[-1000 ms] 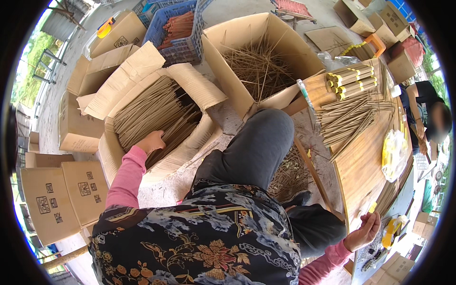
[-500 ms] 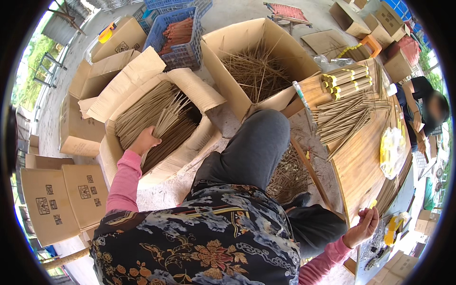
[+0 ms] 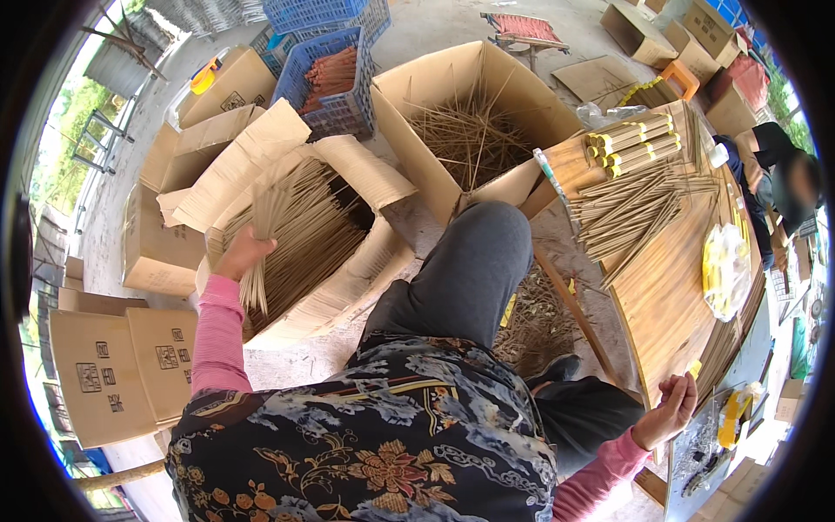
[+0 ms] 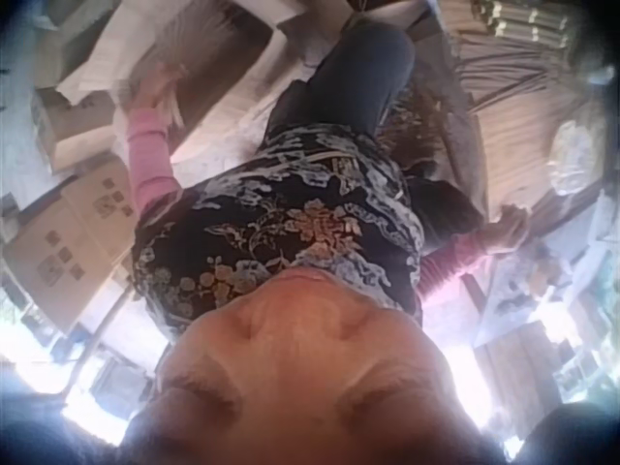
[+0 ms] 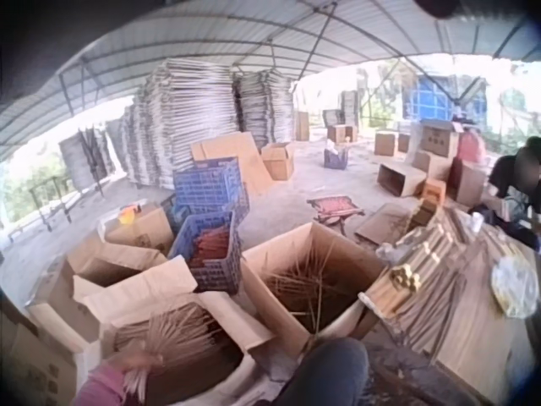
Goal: The person gathers thin wooden sticks from a cardboard box, aligns them into a bundle, and secures the bundle with a yellow paper band. They apply glue to the band to fasten it and place the finished bundle on the table.
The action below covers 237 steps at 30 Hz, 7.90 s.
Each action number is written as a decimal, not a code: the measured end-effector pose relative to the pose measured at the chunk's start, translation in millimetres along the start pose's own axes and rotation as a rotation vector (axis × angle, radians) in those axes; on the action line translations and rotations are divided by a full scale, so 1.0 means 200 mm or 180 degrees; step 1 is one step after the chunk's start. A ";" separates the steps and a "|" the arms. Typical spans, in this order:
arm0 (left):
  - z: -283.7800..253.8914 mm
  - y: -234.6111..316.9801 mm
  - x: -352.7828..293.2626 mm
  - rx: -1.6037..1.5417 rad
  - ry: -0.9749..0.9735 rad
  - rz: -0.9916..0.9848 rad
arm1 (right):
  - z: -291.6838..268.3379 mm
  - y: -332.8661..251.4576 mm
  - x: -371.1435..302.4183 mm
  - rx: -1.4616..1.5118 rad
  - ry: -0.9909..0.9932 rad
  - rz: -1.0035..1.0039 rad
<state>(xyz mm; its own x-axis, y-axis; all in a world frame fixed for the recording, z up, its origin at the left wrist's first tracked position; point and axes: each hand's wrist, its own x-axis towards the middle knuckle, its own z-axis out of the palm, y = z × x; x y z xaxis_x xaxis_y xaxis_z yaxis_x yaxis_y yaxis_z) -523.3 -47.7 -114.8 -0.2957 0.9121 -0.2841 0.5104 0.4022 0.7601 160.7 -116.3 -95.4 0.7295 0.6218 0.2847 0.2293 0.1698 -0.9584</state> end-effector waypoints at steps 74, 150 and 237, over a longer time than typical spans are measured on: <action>2.20 2.43 -0.71 -0.2931 -0.3182 0.3316 | 0.43 0.01 0.44 0.0033 -0.0160 -0.0691; 1.36 2.30 -0.19 -0.4494 -0.3500 0.1787 | 0.61 -0.40 0.08 0.2546 -0.4871 0.2082; 1.65 1.86 -0.44 -0.2347 -0.2882 0.2667 | 0.33 -0.19 -0.12 0.2164 -0.3370 0.2340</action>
<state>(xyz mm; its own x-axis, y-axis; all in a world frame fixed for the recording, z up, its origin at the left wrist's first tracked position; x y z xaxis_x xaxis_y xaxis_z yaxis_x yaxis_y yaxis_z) -40.7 47.3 -0.9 0.6258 0.7039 0.3360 -0.3361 -0.1454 0.9306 90.7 -87.2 -66.8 -0.3301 0.9360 -0.1225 -0.5410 -0.2939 -0.7880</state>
